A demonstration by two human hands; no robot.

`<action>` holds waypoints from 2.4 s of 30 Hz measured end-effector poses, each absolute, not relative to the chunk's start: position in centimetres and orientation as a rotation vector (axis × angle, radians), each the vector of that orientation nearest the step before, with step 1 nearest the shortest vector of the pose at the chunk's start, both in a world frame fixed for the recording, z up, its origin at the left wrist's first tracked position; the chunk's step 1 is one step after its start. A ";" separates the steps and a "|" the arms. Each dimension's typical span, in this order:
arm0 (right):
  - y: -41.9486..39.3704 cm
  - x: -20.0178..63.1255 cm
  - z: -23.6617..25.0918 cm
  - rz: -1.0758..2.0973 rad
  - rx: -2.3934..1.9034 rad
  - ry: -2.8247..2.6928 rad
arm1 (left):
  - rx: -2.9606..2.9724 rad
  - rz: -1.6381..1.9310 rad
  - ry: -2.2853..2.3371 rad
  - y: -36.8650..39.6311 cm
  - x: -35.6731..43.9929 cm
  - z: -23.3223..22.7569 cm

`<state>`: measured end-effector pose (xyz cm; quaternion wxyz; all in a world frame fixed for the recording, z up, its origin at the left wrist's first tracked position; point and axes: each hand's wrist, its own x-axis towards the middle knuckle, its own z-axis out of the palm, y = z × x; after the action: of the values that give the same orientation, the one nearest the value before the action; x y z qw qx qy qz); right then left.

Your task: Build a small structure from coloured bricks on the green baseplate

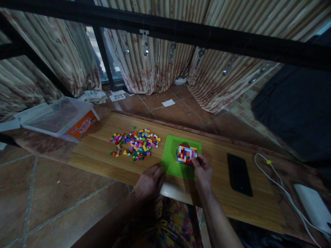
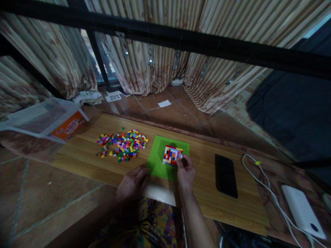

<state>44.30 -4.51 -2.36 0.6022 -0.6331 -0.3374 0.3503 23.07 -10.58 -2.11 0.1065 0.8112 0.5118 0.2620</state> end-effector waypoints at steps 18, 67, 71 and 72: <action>-5.4 45.1 -1.2 0.860 -1.533 -0.687 | 2.381 0.776 1.471 -10.7 23.0 -2.1; -1.4 29.7 1.0 0.502 -1.729 -2.291 | 2.406 0.834 1.436 -10.9 23.0 -3.1; -1.6 30.0 1.2 0.558 -1.713 -2.279 | 2.435 0.871 1.406 -10.7 22.9 -3.4; -1.7 30.1 1.3 0.571 -1.702 -2.272 | 2.439 0.885 1.407 -10.7 22.9 -3.4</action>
<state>30.09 -1.71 1.34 0.1228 -0.5835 -0.7786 0.1956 22.87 -10.71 -3.44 0.0951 0.8226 0.4745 0.2986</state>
